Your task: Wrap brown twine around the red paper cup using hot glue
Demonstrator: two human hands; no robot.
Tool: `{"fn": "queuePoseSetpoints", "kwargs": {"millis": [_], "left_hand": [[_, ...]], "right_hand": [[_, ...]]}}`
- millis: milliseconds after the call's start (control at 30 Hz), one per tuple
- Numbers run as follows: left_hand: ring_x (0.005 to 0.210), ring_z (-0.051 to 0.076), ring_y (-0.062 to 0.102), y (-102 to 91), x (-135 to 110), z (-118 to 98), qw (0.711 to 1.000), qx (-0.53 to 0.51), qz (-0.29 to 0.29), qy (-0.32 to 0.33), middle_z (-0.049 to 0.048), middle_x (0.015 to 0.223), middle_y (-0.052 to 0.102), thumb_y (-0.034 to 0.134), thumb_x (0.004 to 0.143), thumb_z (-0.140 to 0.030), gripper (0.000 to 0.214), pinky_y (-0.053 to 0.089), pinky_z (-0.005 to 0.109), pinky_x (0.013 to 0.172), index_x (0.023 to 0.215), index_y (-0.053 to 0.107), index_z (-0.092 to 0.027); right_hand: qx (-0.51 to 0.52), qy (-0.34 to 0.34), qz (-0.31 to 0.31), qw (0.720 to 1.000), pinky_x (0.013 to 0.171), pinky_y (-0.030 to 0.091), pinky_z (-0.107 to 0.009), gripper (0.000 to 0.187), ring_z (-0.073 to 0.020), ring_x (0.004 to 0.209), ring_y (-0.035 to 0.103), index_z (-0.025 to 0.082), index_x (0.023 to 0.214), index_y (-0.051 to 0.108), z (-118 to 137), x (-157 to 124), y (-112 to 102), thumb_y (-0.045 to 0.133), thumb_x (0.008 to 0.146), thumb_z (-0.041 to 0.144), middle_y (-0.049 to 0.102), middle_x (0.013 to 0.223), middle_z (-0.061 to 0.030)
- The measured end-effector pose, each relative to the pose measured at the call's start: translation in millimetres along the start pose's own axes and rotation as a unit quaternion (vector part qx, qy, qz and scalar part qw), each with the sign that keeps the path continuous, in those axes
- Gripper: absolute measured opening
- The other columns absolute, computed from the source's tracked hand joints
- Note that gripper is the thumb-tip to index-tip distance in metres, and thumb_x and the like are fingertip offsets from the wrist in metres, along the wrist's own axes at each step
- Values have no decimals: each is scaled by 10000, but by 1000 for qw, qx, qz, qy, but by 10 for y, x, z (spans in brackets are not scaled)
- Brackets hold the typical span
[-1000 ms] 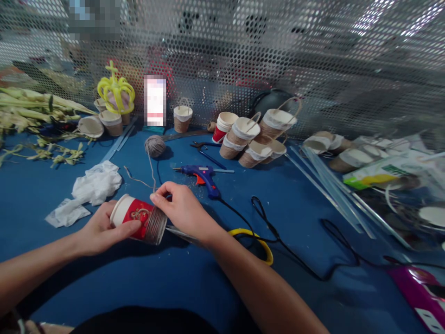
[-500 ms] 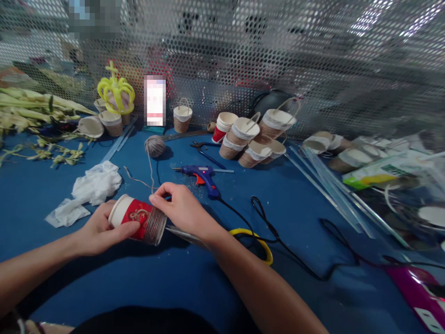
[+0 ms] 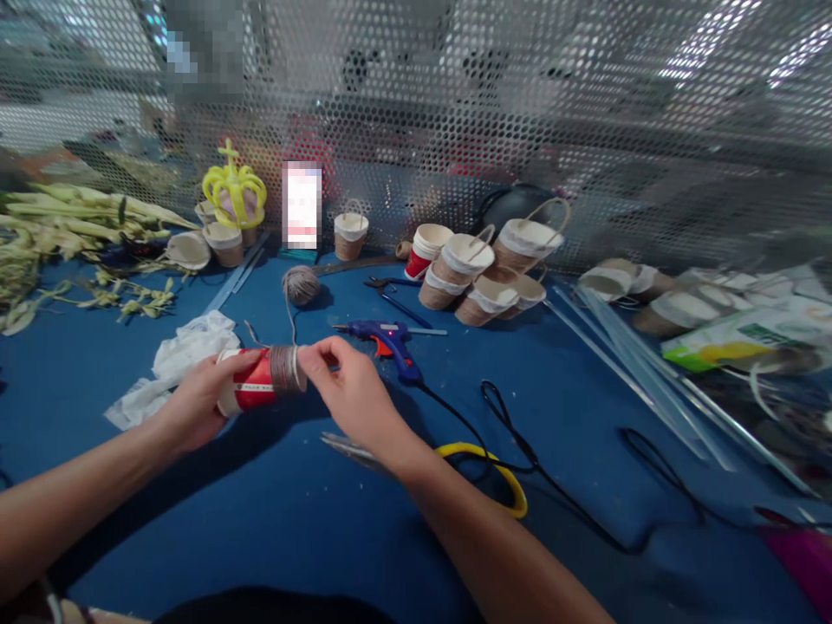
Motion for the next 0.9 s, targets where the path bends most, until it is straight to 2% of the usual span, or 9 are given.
{"fn": "queuePoseSetpoints", "kwargs": {"millis": [100, 200, 400, 733, 900], "left_hand": [[405, 68, 505, -10, 34, 1, 1000, -9, -3, -15, -8, 497, 592, 652, 643, -276, 173, 364, 154, 386, 651, 611, -109], [403, 65, 499, -23, 33, 16, 1000, -17, -7, -22, -14, 505, 589, 640, 657, -280, 176, 355, 159, 386, 690, 619, -109], [410, 70, 506, -13, 17, 22, 999, -19, -3, -32, -13, 510, 600, 627, 669, -278, 180, 352, 165, 396, 725, 632, -107], [453, 80, 551, 12, -6, 38, 999, -35, -2, -10, -3, 539, 632, 667, 646, -252, 153, 402, 160, 438, 680, 617, -111], [462, 78, 540, 5, -32, 42, 1000, -10, 17, 21, 2, 557, 636, 670, 653, -280, 184, 400, 159, 444, 715, 634, -110]], "right_hand": [[-57, -33, 17, 998, 670, 433, -296, 193, -142, 726, 536, 172, 829, 522, 57, -66, 60, 543, 768, 354, 593, 817, -33], [-106, -61, 0, 992, 709, 431, -317, 231, -160, 788, 537, 176, 874, 522, 42, -97, 115, 601, 726, 335, 593, 876, -49], [-145, -95, -31, 984, 708, 434, -326, 193, -169, 794, 540, 181, 875, 512, -20, -114, 155, 571, 744, 310, 588, 873, -54], [-159, -80, -46, 983, 691, 443, -325, 123, -168, 735, 539, 164, 817, 515, 18, -118, 170, 553, 715, 221, 585, 806, -61], [-105, -58, -22, 993, 692, 440, -323, 136, -158, 739, 534, 183, 808, 501, 84, -108, 117, 566, 717, 259, 585, 807, -41]]}}
Point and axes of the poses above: each hand's wrist, its own x-axis towards the middle knuckle, its own y-axis out of the palm, z = x × y, the point moved 1 cm from there along x, towards the middle knuckle
